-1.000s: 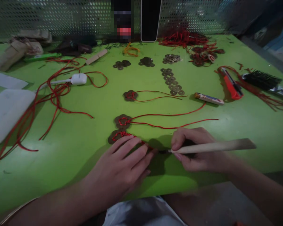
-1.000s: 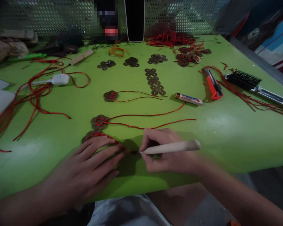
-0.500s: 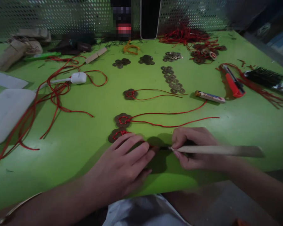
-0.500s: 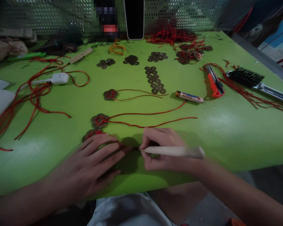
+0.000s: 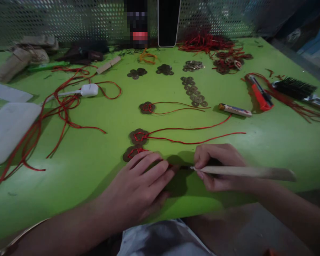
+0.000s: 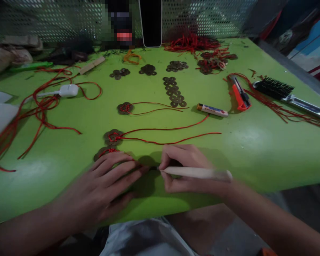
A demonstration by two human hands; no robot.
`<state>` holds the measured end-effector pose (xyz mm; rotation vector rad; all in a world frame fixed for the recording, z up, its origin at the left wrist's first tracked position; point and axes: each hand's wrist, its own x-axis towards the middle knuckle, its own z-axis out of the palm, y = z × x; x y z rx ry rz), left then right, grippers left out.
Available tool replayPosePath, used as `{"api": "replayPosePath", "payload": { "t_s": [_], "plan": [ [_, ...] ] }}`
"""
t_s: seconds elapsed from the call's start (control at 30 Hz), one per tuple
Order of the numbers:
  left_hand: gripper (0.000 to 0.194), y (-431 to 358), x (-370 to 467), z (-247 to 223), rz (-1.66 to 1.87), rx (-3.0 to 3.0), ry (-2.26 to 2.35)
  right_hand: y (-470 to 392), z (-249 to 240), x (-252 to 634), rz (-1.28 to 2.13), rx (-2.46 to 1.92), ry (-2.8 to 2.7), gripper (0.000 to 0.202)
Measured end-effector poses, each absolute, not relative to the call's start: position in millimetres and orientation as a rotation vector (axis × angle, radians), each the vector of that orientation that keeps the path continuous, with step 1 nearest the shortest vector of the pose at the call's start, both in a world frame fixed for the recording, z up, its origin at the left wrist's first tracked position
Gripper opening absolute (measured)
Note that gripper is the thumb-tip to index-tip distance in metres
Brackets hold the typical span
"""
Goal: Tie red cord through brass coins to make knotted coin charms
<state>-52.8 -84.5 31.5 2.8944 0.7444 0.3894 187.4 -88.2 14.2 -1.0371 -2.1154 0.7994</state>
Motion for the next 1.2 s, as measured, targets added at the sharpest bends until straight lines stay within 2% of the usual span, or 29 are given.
{"api": "replayPosePath", "payload": {
  "t_s": [0.6, 1.0, 1.2],
  "plan": [
    [0.032, -83.9, -53.9, 32.3, 0.327, 2.824, 0.742, -92.9, 7.4, 186.0, 0.793, -0.932, -2.144, 0.024],
    [0.030, -83.6, -55.0, 31.4, 0.363, 2.832, 0.721, -89.5, 15.7, 186.1, 0.801, -1.067, -2.116, 0.021],
    [0.029, -83.6, -54.3, 32.6, 0.353, 2.837, 0.737, -91.5, 10.2, 187.8, 0.824, -1.025, -2.124, 0.025]
  ]
}}
